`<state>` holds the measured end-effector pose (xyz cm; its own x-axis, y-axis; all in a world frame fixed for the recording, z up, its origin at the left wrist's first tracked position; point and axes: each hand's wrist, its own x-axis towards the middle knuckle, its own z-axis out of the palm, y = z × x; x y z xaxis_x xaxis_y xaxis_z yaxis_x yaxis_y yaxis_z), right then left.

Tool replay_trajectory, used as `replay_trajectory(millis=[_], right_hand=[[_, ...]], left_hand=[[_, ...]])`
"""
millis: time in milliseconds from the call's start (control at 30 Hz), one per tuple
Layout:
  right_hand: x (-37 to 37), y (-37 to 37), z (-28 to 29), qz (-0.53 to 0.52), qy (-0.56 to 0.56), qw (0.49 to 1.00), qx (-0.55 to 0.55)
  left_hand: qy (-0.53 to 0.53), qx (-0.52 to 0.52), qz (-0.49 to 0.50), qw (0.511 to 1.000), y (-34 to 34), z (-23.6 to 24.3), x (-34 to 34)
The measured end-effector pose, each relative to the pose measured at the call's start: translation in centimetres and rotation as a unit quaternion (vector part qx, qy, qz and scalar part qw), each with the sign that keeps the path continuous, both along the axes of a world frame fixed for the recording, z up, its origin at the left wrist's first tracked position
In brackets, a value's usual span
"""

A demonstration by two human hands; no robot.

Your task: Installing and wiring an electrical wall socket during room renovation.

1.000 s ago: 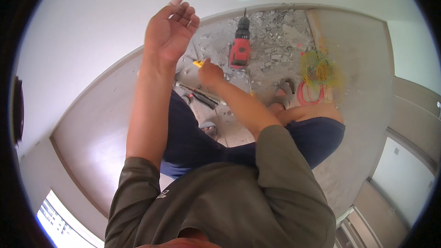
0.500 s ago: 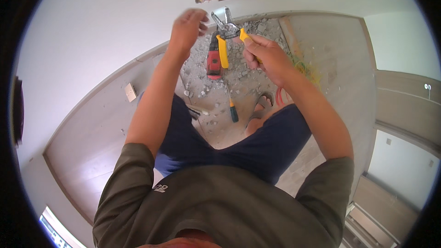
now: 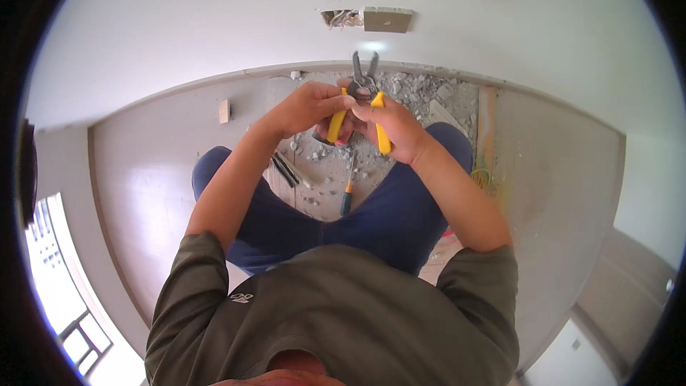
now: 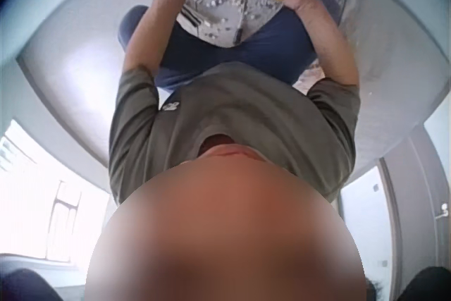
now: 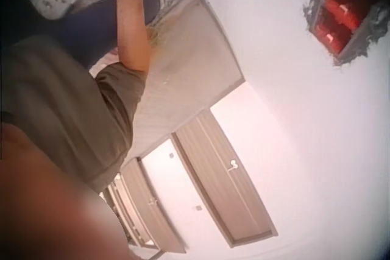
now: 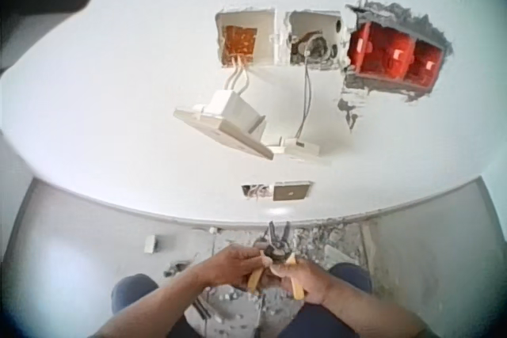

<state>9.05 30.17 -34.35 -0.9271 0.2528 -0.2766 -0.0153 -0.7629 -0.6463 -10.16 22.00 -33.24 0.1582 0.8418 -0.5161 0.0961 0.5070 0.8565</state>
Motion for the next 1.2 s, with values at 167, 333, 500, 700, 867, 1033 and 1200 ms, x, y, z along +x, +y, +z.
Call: replay_trajectory(millis=[167,333,500,700,867,1033,1200], right_hand=[[3.3,2.6,1.0,-0.038,0.042,0.994,-0.094],[7.1,6.7,0.3,-0.076,0.027,0.987,-0.136],[9.0,10.1,0.2,-0.018,-0.075,0.997,0.006],[8.6,12.0,-2.1,0.011,-0.226,0.947,0.227],[5.9,11.9,-2.8,0.042,-0.266,0.871,0.410],[0.2,13.5,-0.7,0.165,-0.345,0.724,0.574],[-4.0,15.6,-0.5,0.210,-0.342,0.704,0.585]], left_hand=[[-0.086,-0.045,0.186,0.978,0.1,-1.5,0.0],[-0.168,0.032,0.470,0.866,3.4,-2.6,1.8],[-0.230,0.029,0.568,0.789,6.9,-4.9,2.9],[-0.296,0.089,0.587,0.748,9.8,-6.9,2.9],[-0.343,0.089,0.618,0.702,10.9,-7.4,2.8],[-0.393,0.083,0.587,0.703,10.0,-8.9,2.6],[-0.431,0.082,0.592,0.676,10.5,-9.3,2.4]])
